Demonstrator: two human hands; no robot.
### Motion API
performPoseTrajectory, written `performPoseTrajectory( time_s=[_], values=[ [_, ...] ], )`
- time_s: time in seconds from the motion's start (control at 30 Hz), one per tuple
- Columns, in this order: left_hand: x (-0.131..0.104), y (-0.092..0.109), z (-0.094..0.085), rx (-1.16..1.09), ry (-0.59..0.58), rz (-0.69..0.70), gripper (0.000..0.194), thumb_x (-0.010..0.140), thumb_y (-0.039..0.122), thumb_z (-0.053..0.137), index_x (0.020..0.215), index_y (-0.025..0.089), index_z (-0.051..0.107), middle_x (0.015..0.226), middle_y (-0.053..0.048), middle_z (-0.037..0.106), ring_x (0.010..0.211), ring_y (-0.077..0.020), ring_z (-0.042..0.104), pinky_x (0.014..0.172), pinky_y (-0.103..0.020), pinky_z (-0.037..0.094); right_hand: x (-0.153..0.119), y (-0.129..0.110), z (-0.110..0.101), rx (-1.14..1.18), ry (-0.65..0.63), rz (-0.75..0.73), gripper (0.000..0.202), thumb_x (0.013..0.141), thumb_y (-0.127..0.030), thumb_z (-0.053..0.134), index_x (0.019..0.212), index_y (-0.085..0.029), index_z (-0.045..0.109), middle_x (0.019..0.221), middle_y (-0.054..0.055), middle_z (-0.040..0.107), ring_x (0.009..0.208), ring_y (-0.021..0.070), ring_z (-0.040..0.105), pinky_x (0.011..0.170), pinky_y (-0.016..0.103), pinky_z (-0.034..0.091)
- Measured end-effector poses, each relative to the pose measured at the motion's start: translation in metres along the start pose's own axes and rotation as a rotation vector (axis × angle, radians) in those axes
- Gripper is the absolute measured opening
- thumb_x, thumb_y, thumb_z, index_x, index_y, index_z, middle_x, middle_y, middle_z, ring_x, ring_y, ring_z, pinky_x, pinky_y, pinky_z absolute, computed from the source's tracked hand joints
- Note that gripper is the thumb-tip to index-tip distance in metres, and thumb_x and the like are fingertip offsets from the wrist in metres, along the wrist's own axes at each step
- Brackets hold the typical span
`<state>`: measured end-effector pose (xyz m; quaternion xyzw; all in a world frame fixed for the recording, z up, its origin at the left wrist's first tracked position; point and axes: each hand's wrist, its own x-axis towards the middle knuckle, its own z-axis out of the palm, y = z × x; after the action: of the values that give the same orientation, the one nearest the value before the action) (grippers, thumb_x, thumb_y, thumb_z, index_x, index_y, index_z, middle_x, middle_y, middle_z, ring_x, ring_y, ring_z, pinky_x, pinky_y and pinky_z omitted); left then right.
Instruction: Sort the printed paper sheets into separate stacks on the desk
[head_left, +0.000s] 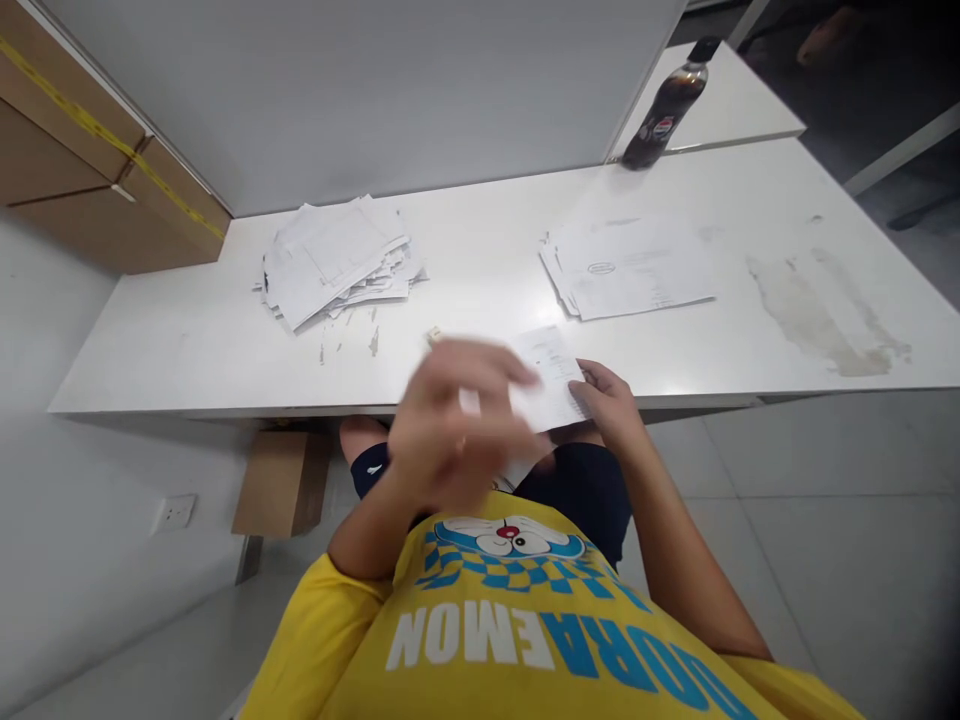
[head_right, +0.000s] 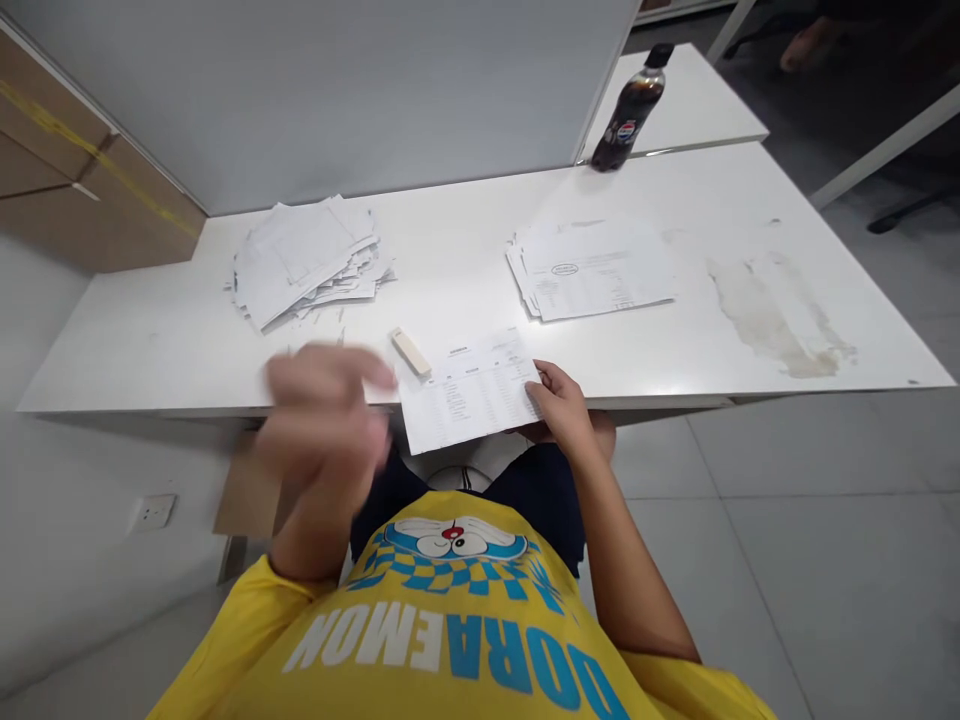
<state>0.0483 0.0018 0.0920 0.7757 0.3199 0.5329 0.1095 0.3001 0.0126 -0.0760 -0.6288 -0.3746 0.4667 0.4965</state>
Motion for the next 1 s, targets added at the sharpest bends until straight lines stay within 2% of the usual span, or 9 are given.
performPoseTrajectory(
  time_s=[0.1,0.17,0.2,0.27,0.4,0.57,0.73,1.0],
  values=[
    [0.016,-0.072,0.036,0.131,-0.164,-0.248,0.030,0.101,0.039,0.037,0.126,0.031,0.053,0.128,-0.005,0.058,0.128,-0.0238,0.051,0.105,-0.045,0.046,-0.001,-0.005,0.002,-0.002,0.001,0.016,0.039,0.070,-0.031,0.062,0.107,-0.021,0.067,0.094,0.005,0.074,0.088,0.0237,0.067,0.071,0.032,0.052],
    [0.009,-0.113,0.056,0.277,-0.357,-0.398,0.044,0.098,0.043,0.044,0.140,0.027,0.043,0.147,-0.010,0.046,0.144,-0.0310,0.031,0.115,-0.053,0.032,-0.002,-0.010,0.005,0.003,-0.001,0.029,0.040,0.069,-0.032,0.061,0.107,-0.020,0.067,0.092,0.006,0.074,0.087,0.0245,0.068,0.069,0.033,0.052],
    [0.004,-0.127,0.064,0.341,-0.446,-0.448,0.050,0.097,0.044,0.046,0.143,0.024,0.040,0.153,-0.011,0.040,0.148,-0.0337,0.023,0.118,-0.056,0.025,-0.003,-0.012,0.006,0.010,0.002,0.034,0.041,0.068,-0.033,0.060,0.107,-0.019,0.066,0.091,0.006,0.074,0.087,0.0248,0.068,0.068,0.033,0.052],
    [-0.007,-0.144,0.074,0.435,-0.584,-0.488,0.054,0.098,0.041,0.044,0.146,0.019,0.038,0.158,-0.012,0.032,0.151,-0.0355,0.012,0.121,-0.058,0.015,-0.004,-0.016,0.008,0.025,0.009,0.039,0.042,0.067,-0.033,0.060,0.106,-0.019,0.066,0.091,0.007,0.074,0.088,0.0254,0.067,0.068,0.034,0.052],
    [-0.018,-0.148,0.075,0.505,-0.662,-0.403,0.048,0.099,0.029,0.034,0.145,0.017,0.042,0.156,-0.009,0.038,0.151,-0.0317,0.011,0.122,-0.056,0.013,-0.004,-0.019,0.010,0.050,0.007,0.043,0.041,0.065,-0.033,0.061,0.104,-0.019,0.066,0.093,0.007,0.074,0.091,0.0261,0.067,0.069,0.034,0.052],
    [-0.021,-0.144,0.071,0.491,-0.669,-0.260,0.045,0.099,0.022,0.030,0.140,0.018,0.048,0.149,-0.007,0.048,0.151,-0.0291,0.015,0.123,-0.056,0.012,-0.002,-0.015,0.007,0.044,-0.007,0.043,0.040,0.067,-0.033,0.061,0.105,-0.019,0.067,0.092,0.006,0.074,0.089,0.0247,0.067,0.069,0.033,0.052],
    [-0.023,-0.144,0.072,0.489,-0.648,-0.236,0.041,0.099,0.020,0.031,0.132,0.019,0.054,0.144,-0.005,0.054,0.150,-0.0289,0.018,0.122,-0.056,0.009,-0.003,-0.015,0.009,0.041,0.002,0.026,0.038,0.070,-0.030,0.059,0.106,-0.022,0.067,0.092,0.004,0.073,0.084,0.0233,0.066,0.066,0.032,0.053],
    [-0.007,-0.158,0.060,0.301,-0.736,-0.262,0.033,0.098,0.025,0.038,0.118,0.024,0.064,0.126,-0.003,0.067,0.135,-0.0230,0.046,0.120,-0.050,0.023,-0.014,-0.022,0.010,-0.007,0.025,-0.053,0.027,0.072,-0.035,0.055,0.094,-0.023,0.064,0.081,0.003,0.069,0.079,0.0231,0.061,0.066,0.034,0.051]
  ],
)
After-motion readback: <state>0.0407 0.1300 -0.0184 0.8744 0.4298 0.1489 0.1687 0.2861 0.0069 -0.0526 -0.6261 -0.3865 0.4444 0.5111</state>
